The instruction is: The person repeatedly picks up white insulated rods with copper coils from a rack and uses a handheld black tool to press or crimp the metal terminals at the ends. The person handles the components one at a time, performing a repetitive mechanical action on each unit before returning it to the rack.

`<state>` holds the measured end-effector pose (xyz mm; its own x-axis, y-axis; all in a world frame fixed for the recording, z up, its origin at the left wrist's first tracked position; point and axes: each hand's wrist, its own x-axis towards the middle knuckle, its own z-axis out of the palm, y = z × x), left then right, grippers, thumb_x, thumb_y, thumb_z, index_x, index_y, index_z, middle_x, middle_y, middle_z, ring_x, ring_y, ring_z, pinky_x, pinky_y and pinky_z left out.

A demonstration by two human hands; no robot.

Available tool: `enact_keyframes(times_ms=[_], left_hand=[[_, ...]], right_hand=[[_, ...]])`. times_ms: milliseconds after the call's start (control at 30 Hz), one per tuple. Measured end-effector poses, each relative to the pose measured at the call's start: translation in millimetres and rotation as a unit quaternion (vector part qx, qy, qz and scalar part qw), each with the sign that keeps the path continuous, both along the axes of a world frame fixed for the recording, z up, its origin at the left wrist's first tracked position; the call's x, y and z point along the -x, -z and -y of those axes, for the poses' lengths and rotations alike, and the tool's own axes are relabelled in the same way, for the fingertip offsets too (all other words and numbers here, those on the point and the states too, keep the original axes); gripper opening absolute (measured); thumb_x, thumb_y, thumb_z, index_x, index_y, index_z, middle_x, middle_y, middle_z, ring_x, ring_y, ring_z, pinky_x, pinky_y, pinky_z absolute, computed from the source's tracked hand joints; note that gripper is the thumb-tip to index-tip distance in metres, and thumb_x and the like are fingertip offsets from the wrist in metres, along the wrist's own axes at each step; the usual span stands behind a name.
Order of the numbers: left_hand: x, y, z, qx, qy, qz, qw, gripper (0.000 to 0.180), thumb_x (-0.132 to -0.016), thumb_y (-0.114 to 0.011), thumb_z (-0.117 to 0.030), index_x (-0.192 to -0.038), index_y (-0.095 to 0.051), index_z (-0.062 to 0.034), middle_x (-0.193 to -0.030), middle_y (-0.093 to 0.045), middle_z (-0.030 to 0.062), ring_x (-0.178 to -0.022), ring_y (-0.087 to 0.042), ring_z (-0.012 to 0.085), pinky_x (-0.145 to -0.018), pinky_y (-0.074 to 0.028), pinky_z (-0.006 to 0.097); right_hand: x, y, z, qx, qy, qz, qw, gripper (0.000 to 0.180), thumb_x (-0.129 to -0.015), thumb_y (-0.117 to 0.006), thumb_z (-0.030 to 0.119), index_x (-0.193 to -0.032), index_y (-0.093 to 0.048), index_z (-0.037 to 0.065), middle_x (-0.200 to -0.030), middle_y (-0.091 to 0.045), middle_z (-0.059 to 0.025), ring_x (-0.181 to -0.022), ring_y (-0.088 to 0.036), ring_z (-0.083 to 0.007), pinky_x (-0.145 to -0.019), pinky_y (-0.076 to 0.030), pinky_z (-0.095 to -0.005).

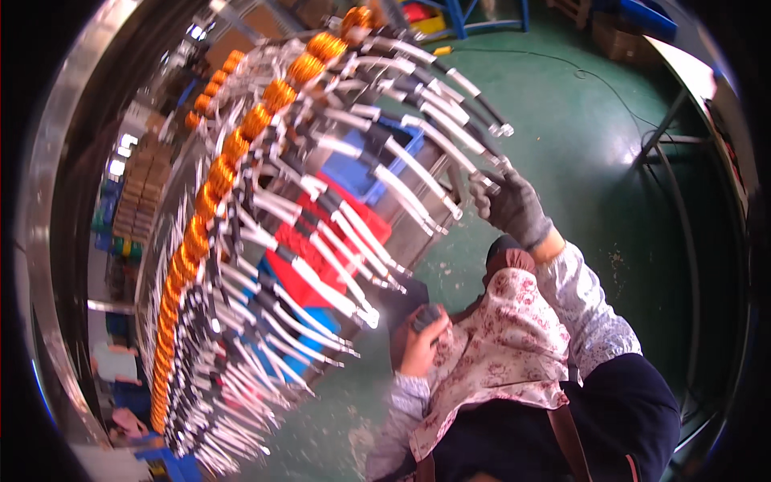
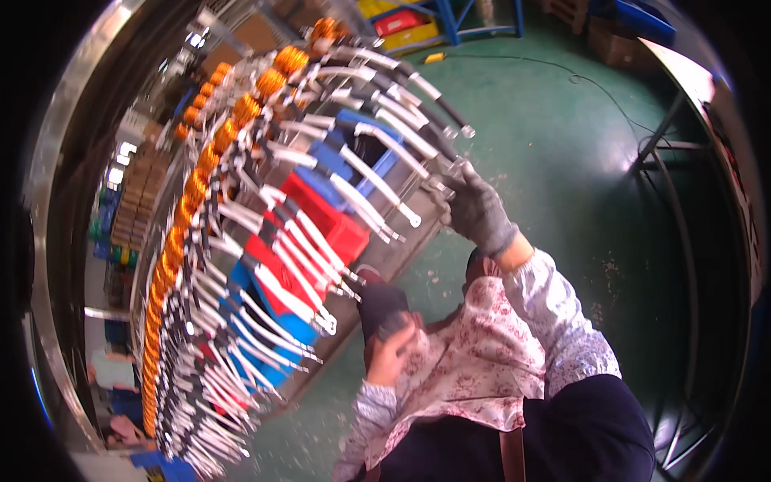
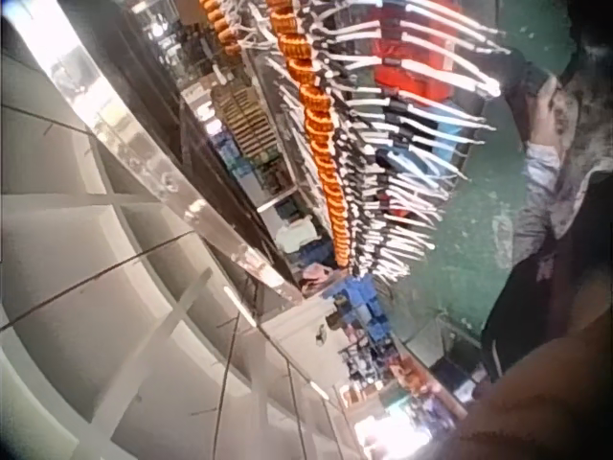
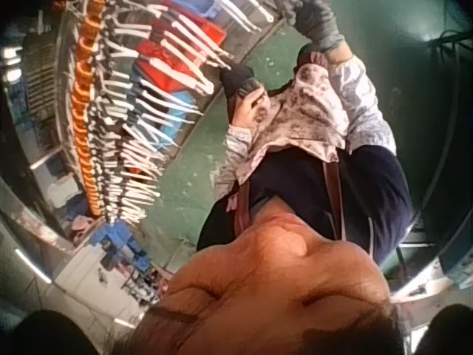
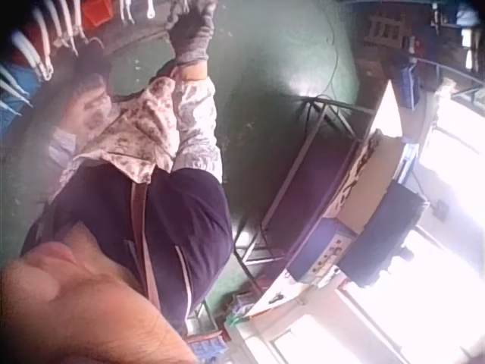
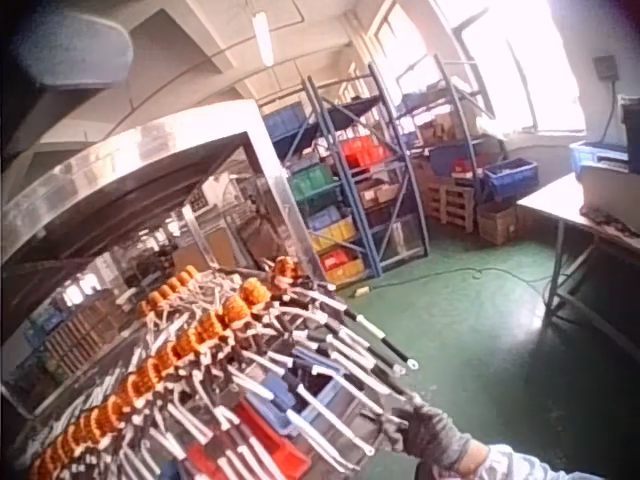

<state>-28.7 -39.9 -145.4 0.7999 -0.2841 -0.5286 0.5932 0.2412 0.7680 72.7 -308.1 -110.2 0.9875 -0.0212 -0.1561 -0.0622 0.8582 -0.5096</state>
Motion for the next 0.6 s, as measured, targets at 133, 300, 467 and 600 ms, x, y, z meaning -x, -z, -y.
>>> enact_keyframes(times_ms=[133,300,467,600], left_hand=[[-26.7,16.5,-10.8,0.098,0.012,0.106,0.989,0.023,-0.083,-0.059,-0.006,-0.105,-0.051,-0.0034,-0.092,-0.057,0.0049,-0.082,-0.057,0.0149,-0.069,-0.046,0.028],[-26.0,12.1,-5.5,0.034,-0.010,0.161,0.986,0.033,-0.083,-0.059,-0.004,-0.114,-0.050,-0.0028,-0.101,-0.057,0.0044,-0.091,-0.058,0.0145,-0.080,-0.049,0.027],[-22.4,10.8,-18.4,0.017,-0.004,0.170,0.985,0.029,-0.084,-0.059,-0.005,-0.112,-0.051,-0.0036,-0.102,-0.058,0.0036,-0.090,-0.058,0.0118,-0.077,-0.049,0.024],[-19.2,3.9,-16.8,0.009,0.003,0.134,0.991,0.020,-0.084,-0.060,-0.007,-0.103,-0.053,-0.0038,-0.090,-0.060,0.0039,-0.082,-0.057,0.0096,-0.066,-0.046,0.021]], right_hand=[[59.7,29.8,-71.5,0.366,-0.154,0.020,0.918,0.043,-0.088,-0.057,0.039,-0.114,-0.058,0.006,-0.101,-0.062,-0.0076,-0.092,-0.059,-0.0194,-0.072,-0.047,-0.0277],[86.4,29.7,-139.2,0.526,0.057,0.125,0.839,0.033,-0.081,-0.066,0.020,-0.108,-0.062,0.002,-0.096,-0.064,-0.0129,-0.091,-0.060,-0.0249,-0.081,-0.046,-0.0344],[82.2,18.0,-143.1,0.552,0.060,0.107,0.825,0.020,-0.074,-0.071,0.011,-0.092,-0.069,0.004,-0.094,-0.064,-0.0134,-0.088,-0.061,-0.0255,-0.080,-0.046,-0.0343],[79.2,14.2,-137.4,0.426,0.007,0.045,0.904,0.023,-0.080,-0.067,0.014,-0.100,-0.065,0.002,-0.094,-0.065,-0.0103,-0.088,-0.061,-0.0200,-0.079,-0.048,-0.0304]])
